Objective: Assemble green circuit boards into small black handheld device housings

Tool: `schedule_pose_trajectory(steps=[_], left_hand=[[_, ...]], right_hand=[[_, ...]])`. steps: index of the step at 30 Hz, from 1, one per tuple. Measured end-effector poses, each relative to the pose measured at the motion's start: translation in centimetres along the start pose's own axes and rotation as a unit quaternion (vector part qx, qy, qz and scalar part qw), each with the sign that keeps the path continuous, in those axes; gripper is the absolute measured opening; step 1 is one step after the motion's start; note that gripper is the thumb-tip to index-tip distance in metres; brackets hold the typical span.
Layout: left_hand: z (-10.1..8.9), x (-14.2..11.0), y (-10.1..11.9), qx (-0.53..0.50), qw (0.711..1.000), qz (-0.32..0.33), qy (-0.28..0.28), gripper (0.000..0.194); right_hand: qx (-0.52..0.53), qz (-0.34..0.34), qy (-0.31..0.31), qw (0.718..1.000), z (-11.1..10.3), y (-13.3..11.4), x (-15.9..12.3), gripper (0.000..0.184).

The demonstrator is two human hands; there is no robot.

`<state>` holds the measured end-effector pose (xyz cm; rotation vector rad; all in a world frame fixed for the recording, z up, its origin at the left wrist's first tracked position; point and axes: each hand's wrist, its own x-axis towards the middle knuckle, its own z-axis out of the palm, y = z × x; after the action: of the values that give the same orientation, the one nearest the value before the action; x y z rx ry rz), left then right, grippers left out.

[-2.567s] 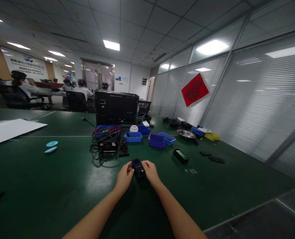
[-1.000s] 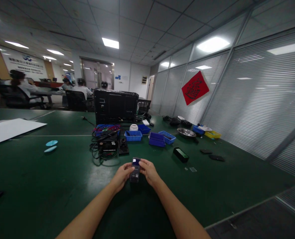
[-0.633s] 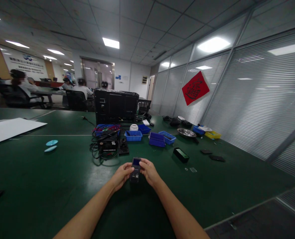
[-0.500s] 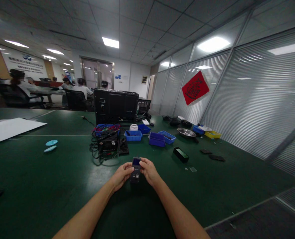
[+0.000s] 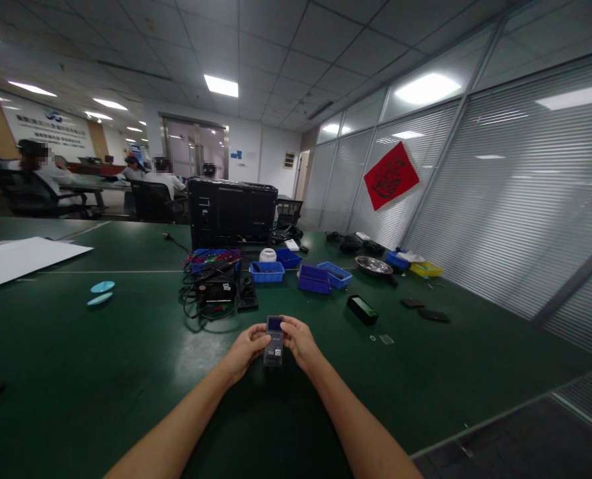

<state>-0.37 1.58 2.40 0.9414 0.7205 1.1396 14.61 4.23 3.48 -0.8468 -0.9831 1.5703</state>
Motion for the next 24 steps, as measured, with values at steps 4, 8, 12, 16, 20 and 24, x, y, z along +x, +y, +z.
schedule_pose_trajectory(steps=[4,8,12,16,20,24], left_hand=[[-0.2,0.1,-0.3,0.043,0.999,0.017,0.009,0.049],[-0.4,0.5,-0.5,0.123,0.991,0.045,0.029,0.055],[-0.6,0.8,-0.7,0.276,0.956,0.047,0.09,0.059],[-0.6,0.6,-1.4,0.443,0.875,0.101,0.166,0.054],[0.7,-0.4,-2.2,0.532,0.811,0.147,0.195,0.062],[2.6,-1.3,-3.0,0.584,0.781,0.145,0.167,0.082]], right_hand=[[-0.003,0.001,0.009,1.0,-0.1,-0.1,0.0,0.038],[-0.003,0.004,0.021,1.0,-0.1,0.1,0.2,0.04],[-0.012,0.025,0.051,0.998,-0.1,0.5,0.4,0.039],[-0.041,0.018,0.06,0.997,-0.2,0.9,0.7,0.037],[-0.085,0.018,0.074,0.993,-0.7,1.1,1.1,0.032],[-0.144,0.024,0.074,0.987,-1.1,1.2,1.4,0.03]])
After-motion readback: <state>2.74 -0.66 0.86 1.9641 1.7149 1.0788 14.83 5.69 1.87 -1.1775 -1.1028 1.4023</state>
